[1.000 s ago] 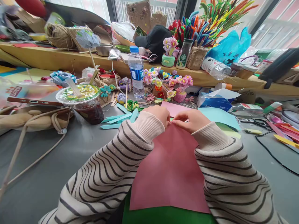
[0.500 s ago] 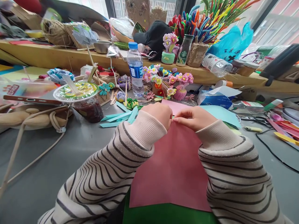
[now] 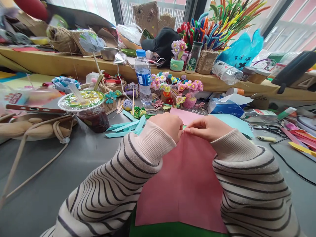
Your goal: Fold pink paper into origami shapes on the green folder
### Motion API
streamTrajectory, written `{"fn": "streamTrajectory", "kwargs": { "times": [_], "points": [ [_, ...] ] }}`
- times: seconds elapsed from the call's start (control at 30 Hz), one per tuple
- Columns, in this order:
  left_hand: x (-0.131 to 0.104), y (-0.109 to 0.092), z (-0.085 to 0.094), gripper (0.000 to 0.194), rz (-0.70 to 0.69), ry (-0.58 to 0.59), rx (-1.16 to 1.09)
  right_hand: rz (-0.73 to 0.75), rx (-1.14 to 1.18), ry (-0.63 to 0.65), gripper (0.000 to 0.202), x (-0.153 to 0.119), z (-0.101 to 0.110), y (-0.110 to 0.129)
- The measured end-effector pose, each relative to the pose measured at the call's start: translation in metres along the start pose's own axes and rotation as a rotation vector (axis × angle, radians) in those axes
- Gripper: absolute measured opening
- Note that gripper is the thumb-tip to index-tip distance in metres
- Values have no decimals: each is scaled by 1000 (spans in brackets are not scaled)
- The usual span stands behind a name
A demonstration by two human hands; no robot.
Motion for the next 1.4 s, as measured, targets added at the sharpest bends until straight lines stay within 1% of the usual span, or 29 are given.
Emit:
{"fn": "streamTrajectory", "kwargs": {
  "times": [0.13, 0.47, 0.67, 0.87, 1.03, 1.2, 1.4],
  "points": [
    [0, -1, 1, 24, 10, 14, 12, -18, -47, -23, 23, 0, 0, 2],
    [6, 1, -2, 22, 20, 63, -30, 37, -43, -20, 22, 4, -4, 0],
    [5, -1, -2, 23, 11, 14, -26, 62, -9, -40, 19, 5, -5, 0],
    [4, 1, -2, 22, 5, 13, -23, 63, -9, -33, 20, 5, -4, -1],
    [4, 2, -2, 20, -20, 2, -38, 93, 0, -10, 18, 4, -3, -4],
    [6, 2, -2, 19, -28, -1, -48, 80, -1, -28, 17, 3, -2, -3],
    [6, 7, -1, 20, -101, -12, -86, 77, 71, 4, 18, 0, 2, -5]
  ]
}}
Point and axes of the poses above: each hand's wrist, its own x-axis towards the middle knuckle, its own z-axis out of the back of the hand, y = z × x, the point moved 1 cm from there along x, towards the middle knuckle
